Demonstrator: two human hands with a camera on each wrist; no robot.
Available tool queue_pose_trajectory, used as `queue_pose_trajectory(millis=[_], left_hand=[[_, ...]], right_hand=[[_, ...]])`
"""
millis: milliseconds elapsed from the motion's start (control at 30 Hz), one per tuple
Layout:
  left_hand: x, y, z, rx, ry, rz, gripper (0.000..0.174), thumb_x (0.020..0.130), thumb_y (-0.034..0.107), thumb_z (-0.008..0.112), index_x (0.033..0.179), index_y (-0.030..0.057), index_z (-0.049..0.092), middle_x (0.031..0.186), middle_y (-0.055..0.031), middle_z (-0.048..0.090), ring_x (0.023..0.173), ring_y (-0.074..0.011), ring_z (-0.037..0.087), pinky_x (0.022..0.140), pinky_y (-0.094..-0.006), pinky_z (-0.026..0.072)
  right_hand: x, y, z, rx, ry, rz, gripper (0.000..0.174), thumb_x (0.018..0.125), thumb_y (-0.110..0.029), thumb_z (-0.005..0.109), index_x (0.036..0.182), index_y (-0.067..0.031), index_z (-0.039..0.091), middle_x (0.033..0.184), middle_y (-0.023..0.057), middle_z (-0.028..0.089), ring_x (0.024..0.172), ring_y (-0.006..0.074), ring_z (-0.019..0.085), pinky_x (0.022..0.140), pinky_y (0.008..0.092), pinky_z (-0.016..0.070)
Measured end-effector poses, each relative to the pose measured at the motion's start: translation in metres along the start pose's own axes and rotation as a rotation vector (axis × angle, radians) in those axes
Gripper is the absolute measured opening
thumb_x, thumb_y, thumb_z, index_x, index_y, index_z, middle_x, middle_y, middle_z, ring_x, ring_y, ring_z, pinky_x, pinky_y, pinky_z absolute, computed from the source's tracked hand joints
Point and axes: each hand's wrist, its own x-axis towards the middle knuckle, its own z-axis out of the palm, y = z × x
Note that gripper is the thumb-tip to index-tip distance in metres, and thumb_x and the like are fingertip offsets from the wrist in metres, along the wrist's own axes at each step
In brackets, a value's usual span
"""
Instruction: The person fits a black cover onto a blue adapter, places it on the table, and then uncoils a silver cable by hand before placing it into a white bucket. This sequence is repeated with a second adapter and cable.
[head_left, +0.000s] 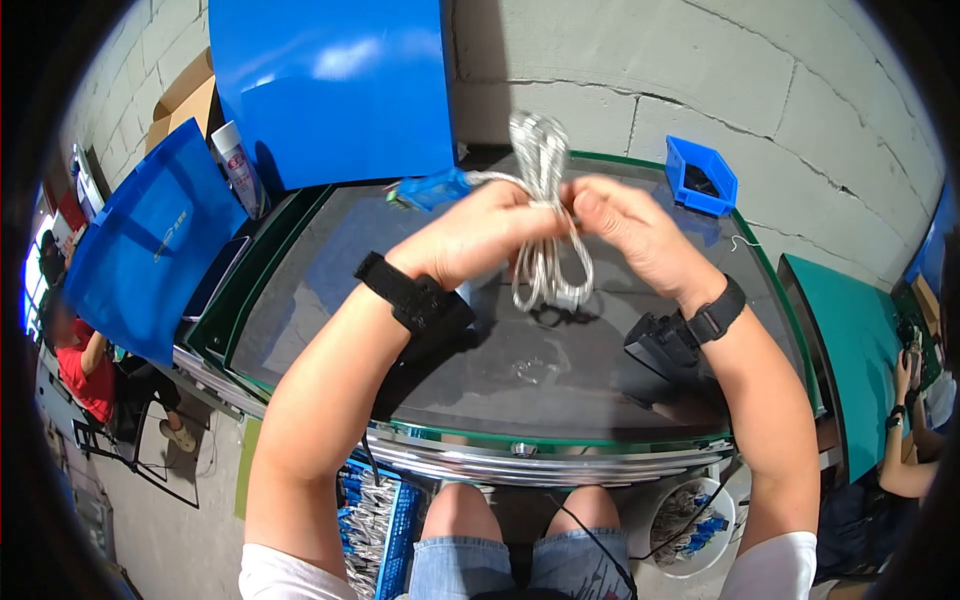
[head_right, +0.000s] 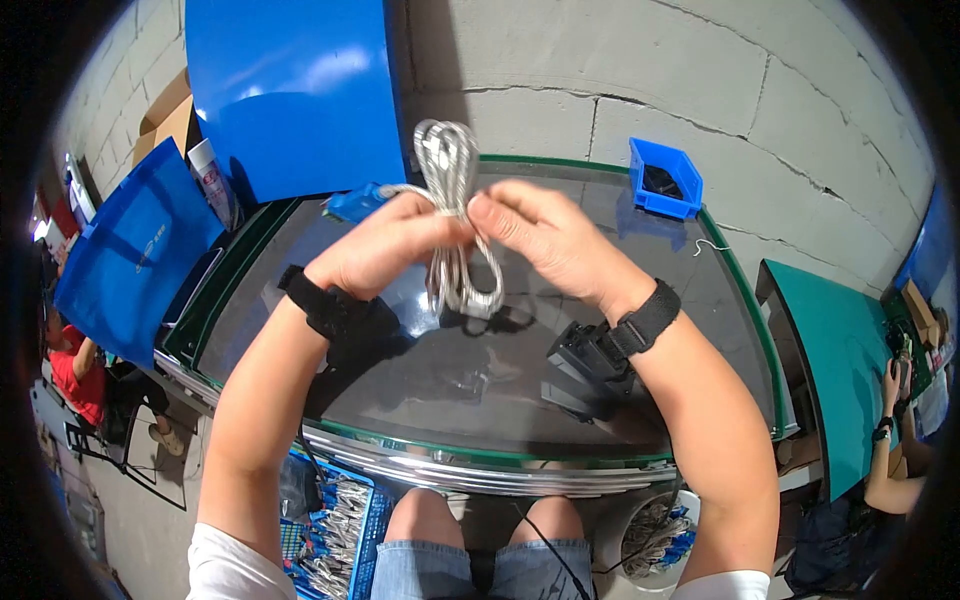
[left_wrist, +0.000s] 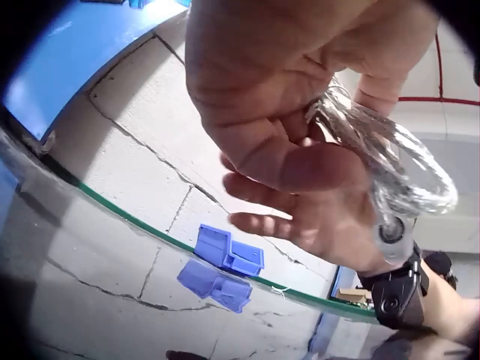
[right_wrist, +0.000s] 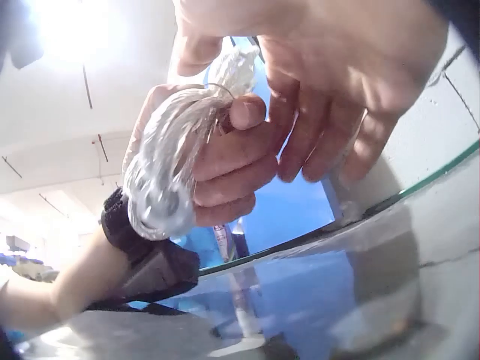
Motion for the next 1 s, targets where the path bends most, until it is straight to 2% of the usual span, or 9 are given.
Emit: queue_pose_trajectory(millis=[67, 133, 300, 467, 533, 567, 800, 833, 1000], left_hand=[[0.002, -0.008, 0.008, 0.027, -0.154, 0.107, 0.030, 0.084, 0.027, 0.060, 0.089, -0.0015, 0.064, 0.072, 0.0008, 0.056, 0.065, -0.0082, 0.052, 0.053, -0.0243, 0.0419], [-0.002, -0.004, 0.016, 0.105, -0.235, 0.097, 0.024, 0.082, 0.019, 0.061, 0.091, -0.0029, 0.064, 0.079, -0.0012, 0.060, 0.078, -0.0104, 0.056, 0.075, -0.0270, 0.0456], [-0.001, -0.001, 0.012, 0.199, -0.316, -0.005, 0.036, 0.089, 0.033, 0.063, 0.094, -0.0026, 0.064, 0.079, -0.0030, 0.059, 0.075, -0.0107, 0.056, 0.065, -0.0262, 0.0463], [0.001, -0.007, 0.013, 0.254, -0.225, -0.038, 0.040, 0.087, 0.034, 0.066, 0.104, -0.0024, 0.062, 0.084, -0.0038, 0.060, 0.079, -0.0119, 0.056, 0.069, -0.0279, 0.0478], [0.001, -0.015, 0.013, 0.011, 0.012, -0.058, 0.049, 0.084, 0.035, 0.068, 0.115, -0.0022, 0.058, 0.093, -0.0047, 0.059, 0.086, -0.0129, 0.054, 0.076, -0.0311, 0.0486], [0.005, -0.012, 0.001, 0.041, -0.032, -0.100, 0.057, 0.083, 0.036, 0.069, 0.124, 0.0000, 0.052, 0.102, -0.0060, 0.058, 0.094, -0.0134, 0.053, 0.080, -0.0335, 0.0483], [0.007, -0.015, -0.007, -0.219, 0.051, 0.109, 0.055, 0.084, 0.021, 0.069, 0.130, 0.0037, 0.045, 0.101, -0.0031, 0.058, 0.092, -0.0128, 0.055, 0.084, -0.0293, 0.0461], [0.005, -0.013, -0.008, -0.169, 0.032, 0.100, 0.057, 0.083, 0.016, 0.069, 0.131, 0.0040, 0.043, 0.103, -0.0035, 0.059, 0.094, -0.0129, 0.055, 0.086, -0.0296, 0.0454], [0.002, -0.007, 0.003, -0.063, -0.041, 0.093, 0.059, 0.075, 0.007, 0.075, 0.127, 0.0024, 0.048, 0.111, -0.0055, 0.060, 0.104, -0.0133, 0.055, 0.093, -0.0297, 0.0428]], right_hand=[[-0.002, 0.001, 0.006, 0.154, -0.151, 0.100, 0.040, 0.092, -0.040, 0.055, 0.105, -0.0026, 0.061, 0.098, 0.0040, 0.062, 0.095, 0.0103, 0.055, 0.085, 0.0227, 0.0425], [-0.004, -0.001, 0.014, 0.287, -0.174, 0.119, 0.042, 0.089, -0.035, 0.060, 0.114, -0.0007, 0.058, 0.103, 0.0055, 0.062, 0.095, 0.0122, 0.057, 0.083, 0.0258, 0.0453], [-0.001, -0.004, 0.013, 0.398, -0.083, 0.061, 0.050, 0.078, -0.014, 0.068, 0.121, 0.0025, 0.051, 0.112, 0.0130, 0.060, 0.103, 0.0190, 0.059, 0.092, 0.0330, 0.0463], [-0.002, -0.010, 0.008, 0.362, 0.000, 0.022, 0.047, 0.078, -0.009, 0.066, 0.121, 0.0018, 0.050, 0.117, 0.0139, 0.059, 0.108, 0.0210, 0.057, 0.094, 0.0338, 0.0456], [-0.003, -0.016, 0.000, 0.171, 0.098, 0.016, 0.042, 0.078, -0.001, 0.062, 0.118, 0.0037, 0.051, 0.115, 0.0133, 0.060, 0.109, 0.0201, 0.058, 0.091, 0.0305, 0.0477], [-0.001, -0.019, -0.001, 0.071, 0.154, -0.043, 0.040, 0.078, 0.001, 0.058, 0.117, 0.0040, 0.052, 0.112, 0.0117, 0.061, 0.101, 0.0164, 0.060, 0.085, 0.0281, 0.0495], [-0.001, -0.027, 0.008, -0.130, 0.004, 0.135, 0.028, 0.083, -0.013, 0.059, 0.108, -0.0009, 0.058, 0.089, 0.0030, 0.063, 0.082, 0.0089, 0.058, 0.071, 0.0236, 0.0473], [-0.001, -0.027, 0.011, -0.162, -0.041, 0.129, 0.024, 0.085, -0.018, 0.059, 0.102, -0.0016, 0.059, 0.078, 0.0011, 0.059, 0.072, 0.0085, 0.054, 0.064, 0.0248, 0.0450], [-0.030, -0.047, 0.005, -0.517, 0.012, 0.054, 0.017, 0.086, -0.017, 0.057, 0.088, -0.0002, 0.056, 0.065, -0.0002, 0.049, 0.060, 0.0085, 0.043, 0.054, 0.0283, 0.0383]])
